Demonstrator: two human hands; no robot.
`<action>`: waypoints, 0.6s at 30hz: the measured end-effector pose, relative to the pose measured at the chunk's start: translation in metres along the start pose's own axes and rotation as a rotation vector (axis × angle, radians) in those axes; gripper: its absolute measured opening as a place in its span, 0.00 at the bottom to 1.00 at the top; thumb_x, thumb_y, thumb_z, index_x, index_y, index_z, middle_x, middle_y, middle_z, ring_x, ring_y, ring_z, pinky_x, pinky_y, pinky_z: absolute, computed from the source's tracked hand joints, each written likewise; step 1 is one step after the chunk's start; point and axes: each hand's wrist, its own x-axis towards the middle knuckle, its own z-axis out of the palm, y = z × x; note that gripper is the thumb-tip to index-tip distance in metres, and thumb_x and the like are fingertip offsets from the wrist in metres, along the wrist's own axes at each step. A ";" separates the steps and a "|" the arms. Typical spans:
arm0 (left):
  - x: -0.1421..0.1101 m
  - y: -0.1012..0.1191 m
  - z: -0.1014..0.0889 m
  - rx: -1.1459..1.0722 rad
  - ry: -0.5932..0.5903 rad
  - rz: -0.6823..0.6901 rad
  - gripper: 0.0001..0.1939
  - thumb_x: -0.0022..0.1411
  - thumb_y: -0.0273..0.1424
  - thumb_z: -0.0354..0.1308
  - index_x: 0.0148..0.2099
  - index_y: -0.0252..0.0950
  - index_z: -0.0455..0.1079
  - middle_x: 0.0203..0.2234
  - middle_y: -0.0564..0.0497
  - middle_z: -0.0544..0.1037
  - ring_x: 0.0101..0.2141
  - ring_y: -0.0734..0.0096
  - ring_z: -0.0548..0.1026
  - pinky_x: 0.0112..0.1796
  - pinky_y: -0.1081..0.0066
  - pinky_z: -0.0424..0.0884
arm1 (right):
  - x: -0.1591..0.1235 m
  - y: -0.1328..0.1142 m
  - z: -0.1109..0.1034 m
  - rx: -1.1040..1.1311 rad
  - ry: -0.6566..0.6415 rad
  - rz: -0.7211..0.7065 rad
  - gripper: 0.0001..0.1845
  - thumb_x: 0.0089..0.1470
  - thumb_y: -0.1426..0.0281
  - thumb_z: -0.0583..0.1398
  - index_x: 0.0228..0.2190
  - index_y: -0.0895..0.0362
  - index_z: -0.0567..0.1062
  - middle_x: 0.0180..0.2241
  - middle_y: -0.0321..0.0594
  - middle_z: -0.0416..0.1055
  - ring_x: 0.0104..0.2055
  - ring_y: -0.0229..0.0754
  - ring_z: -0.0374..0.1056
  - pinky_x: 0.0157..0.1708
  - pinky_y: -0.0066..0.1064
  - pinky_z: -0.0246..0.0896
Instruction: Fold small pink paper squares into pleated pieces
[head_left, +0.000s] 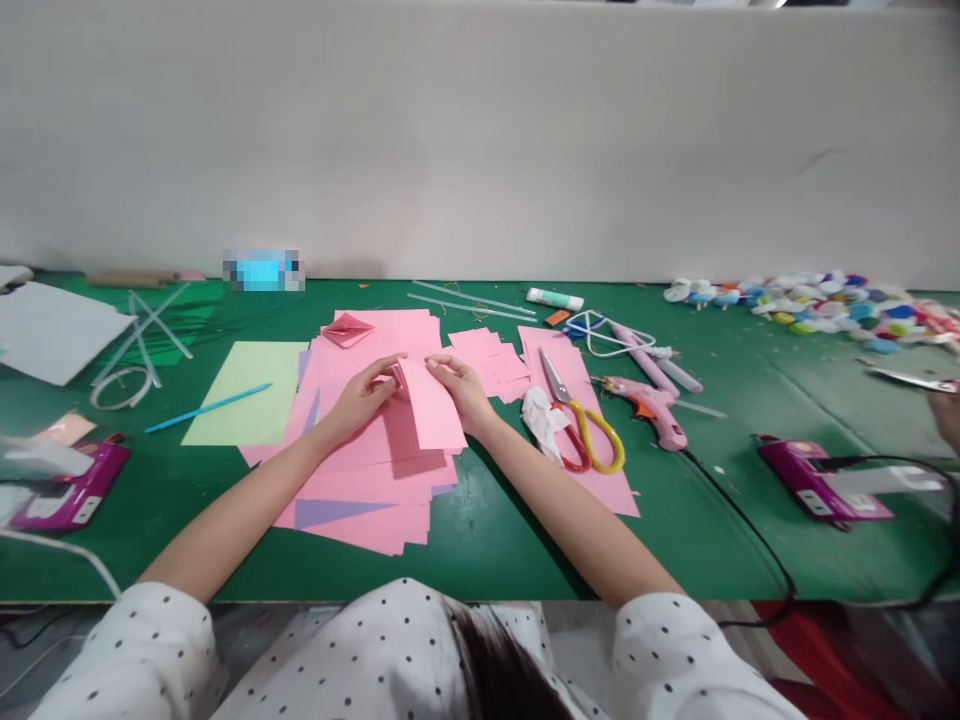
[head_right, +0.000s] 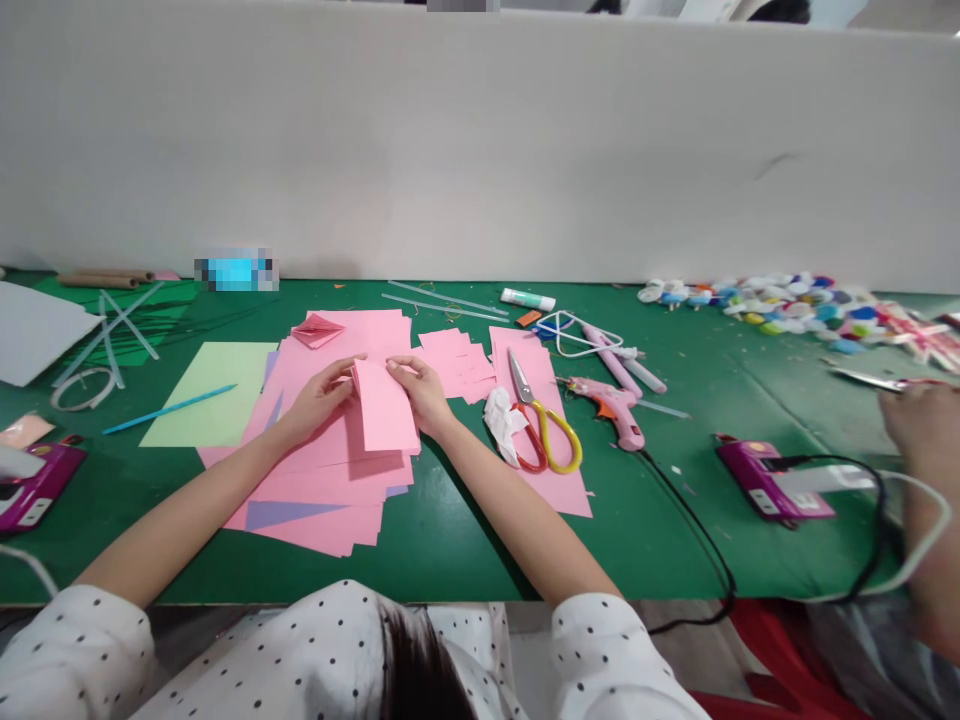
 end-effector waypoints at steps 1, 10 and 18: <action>0.000 0.000 0.000 0.014 -0.006 0.003 0.29 0.62 0.43 0.61 0.63 0.40 0.68 0.42 0.46 0.79 0.35 0.70 0.76 0.37 0.72 0.70 | 0.000 0.001 0.000 0.000 0.002 -0.004 0.28 0.32 0.55 0.75 0.34 0.55 0.75 0.22 0.30 0.73 0.22 0.35 0.65 0.23 0.28 0.59; -0.002 0.004 -0.001 0.126 -0.023 -0.030 0.27 0.65 0.49 0.57 0.59 0.38 0.72 0.32 0.51 0.75 0.28 0.74 0.69 0.29 0.75 0.65 | 0.002 0.005 -0.001 -0.097 0.028 -0.052 0.28 0.36 0.50 0.73 0.34 0.54 0.75 0.20 0.29 0.72 0.21 0.35 0.65 0.22 0.27 0.59; -0.001 0.005 0.001 0.234 -0.053 0.015 0.25 0.67 0.51 0.53 0.43 0.33 0.77 0.35 0.46 0.78 0.34 0.69 0.73 0.36 0.71 0.68 | 0.008 0.005 -0.007 -0.145 0.041 -0.074 0.29 0.35 0.47 0.72 0.33 0.53 0.74 0.22 0.29 0.73 0.22 0.35 0.66 0.22 0.27 0.59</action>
